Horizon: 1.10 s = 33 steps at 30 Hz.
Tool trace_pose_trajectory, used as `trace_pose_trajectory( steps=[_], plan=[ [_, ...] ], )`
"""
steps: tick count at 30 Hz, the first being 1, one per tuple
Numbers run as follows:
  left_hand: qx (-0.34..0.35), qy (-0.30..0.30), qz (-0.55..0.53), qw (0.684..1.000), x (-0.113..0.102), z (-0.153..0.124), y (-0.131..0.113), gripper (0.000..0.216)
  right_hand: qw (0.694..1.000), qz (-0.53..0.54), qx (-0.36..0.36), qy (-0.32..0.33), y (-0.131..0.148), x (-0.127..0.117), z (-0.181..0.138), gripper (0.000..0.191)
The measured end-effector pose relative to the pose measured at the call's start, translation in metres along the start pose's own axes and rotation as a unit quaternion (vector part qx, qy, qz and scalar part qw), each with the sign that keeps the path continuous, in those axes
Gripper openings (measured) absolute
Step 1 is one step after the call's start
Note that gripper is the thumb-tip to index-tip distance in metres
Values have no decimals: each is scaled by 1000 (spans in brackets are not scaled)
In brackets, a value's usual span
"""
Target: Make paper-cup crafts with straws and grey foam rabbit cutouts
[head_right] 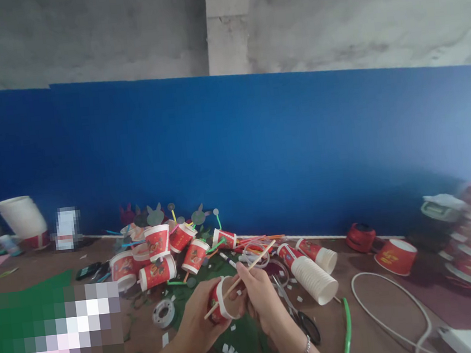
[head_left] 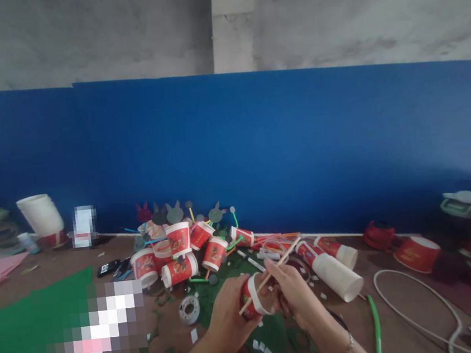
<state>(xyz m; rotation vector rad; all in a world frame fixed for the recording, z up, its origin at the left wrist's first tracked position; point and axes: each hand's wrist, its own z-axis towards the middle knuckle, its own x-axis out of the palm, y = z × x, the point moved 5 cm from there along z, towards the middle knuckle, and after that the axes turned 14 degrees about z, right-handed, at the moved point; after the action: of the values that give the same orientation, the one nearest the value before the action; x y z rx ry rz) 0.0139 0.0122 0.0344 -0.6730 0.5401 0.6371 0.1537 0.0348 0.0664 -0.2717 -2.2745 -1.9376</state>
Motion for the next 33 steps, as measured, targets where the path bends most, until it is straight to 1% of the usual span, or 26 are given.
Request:
trace_pose_trajectory(
  steps=[2, 5, 7, 9, 11, 13, 14, 15, 16, 18, 20, 23, 26, 29, 33],
  plan=[
    [-3, -16, -7, 1000, -2, -1, 1, 62, 1000, 1, -10, -24, 5, -8, 2, 43],
    [-18, -47, 2, 999, -6, 0, 4, 58, 994, 27, -61, -84, 26, -26, 4, 43],
    [-37, -60, 22, 997, -6, 2, 6, 57, 985, 73, -121, -98, 41, -35, 2, 43],
    [-50, -67, 49, 995, -4, 3, 7, 57, 982, 84, -143, -89, 48, -36, 0, 40],
    [-56, -69, 73, 993, -1, 3, 9, 59, 990, 32, -131, -49, 44, -27, -3, 36],
    [-50, -76, 92, 992, 2, 2, 10, 62, 992, -64, -109, 12, 32, -11, -6, 30],
    [-47, -79, 99, 991, 3, 1, 10, 63, 988, -114, -97, 42, 24, -3, -8, 25],
    [-43, -82, 104, 990, 4, 0, 11, 65, 983, -155, -80, 53, 15, 4, -9, 23],
    [-42, -84, 108, 990, 5, -1, 12, 67, 979, -183, -60, 65, 7, 10, -11, 23],
    [-44, -78, 108, 990, 6, -1, 13, 69, 971, -211, -45, 101, -6, 22, -16, 17],
    [-48, -70, 103, 991, 5, 1, 13, 66, 971, -209, -50, 103, -12, 29, -19, 13],
    [-50, -62, 102, 992, 3, 3, 12, 60, 974, -202, -75, 70, -14, 30, -19, 11],
    [-55, -52, 108, 991, 3, 4, 11, 63, 972, -206, -98, 49, -13, 28, -18, 12],
    [-56, -50, 112, 991, 3, 3, 10, 65, 970, -209, -114, 49, -10, 27, -17, 16],
    [-54, -50, 114, 991, 2, 3, 10, 62, 969, -215, -114, 49, -7, 27, -19, 15]
  ],
)
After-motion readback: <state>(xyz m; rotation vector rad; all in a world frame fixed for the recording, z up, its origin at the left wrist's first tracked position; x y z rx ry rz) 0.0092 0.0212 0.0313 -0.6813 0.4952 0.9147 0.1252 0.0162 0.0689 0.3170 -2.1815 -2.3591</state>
